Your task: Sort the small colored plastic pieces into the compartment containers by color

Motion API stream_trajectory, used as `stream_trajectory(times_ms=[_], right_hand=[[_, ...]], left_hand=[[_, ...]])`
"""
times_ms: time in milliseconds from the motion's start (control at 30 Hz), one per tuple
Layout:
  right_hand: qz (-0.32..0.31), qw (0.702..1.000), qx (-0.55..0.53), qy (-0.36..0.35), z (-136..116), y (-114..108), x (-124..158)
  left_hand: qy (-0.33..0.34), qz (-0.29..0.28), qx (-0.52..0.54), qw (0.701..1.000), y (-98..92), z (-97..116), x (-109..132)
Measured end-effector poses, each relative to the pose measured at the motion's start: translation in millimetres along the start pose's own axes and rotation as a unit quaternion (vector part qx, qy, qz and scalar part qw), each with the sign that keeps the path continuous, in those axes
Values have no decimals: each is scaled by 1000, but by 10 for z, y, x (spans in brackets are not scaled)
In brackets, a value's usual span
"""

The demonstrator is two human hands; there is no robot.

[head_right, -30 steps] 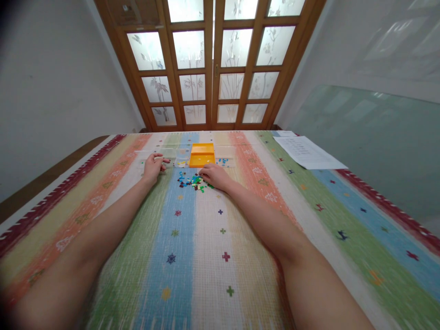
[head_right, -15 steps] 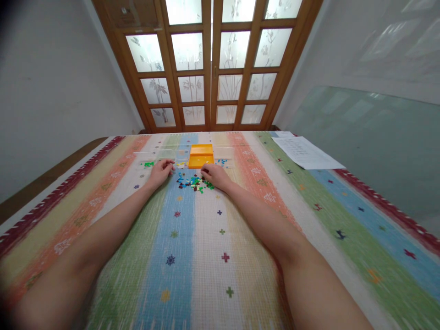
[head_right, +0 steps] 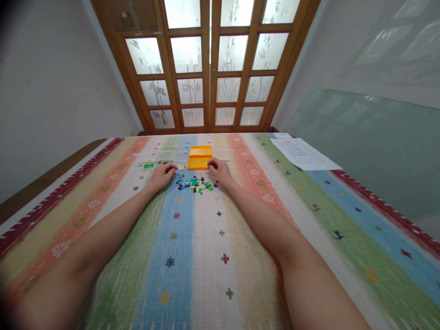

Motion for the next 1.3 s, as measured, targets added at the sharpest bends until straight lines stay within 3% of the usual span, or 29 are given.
stream_trajectory(times_ms=[200, 733, 867, 1067, 1300], right_hand=[[30, 1000, -9, -2, -9, -42, -10], [-30, 999, 43, 1, 69, 38, -33], [-2, 999, 41, 9, 67, 27, -40], [34, 997, 55, -42, 9, -33, -52], [11, 983, 146, -110, -10, 30, -29]], left_hand=[[4, -7, -9, 1000, -7, 49, 4], [8, -19, -21, 1000, 4, 64, 8], [12, -20, -29, 999, 1, 65, 11], [15, -35, -24, 999, 8, 66, 14], [47, -81, -34, 995, 24, 144, 12]])
Point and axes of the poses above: each hand's wrist, its own x-axis away from the middle knuckle, its own y-axis out of the palm, z = x × y, the point moved 3 cm from there along -x, towards the middle knuckle, and after that the axes turned 12 degrees about y, right-handed, at the moved point
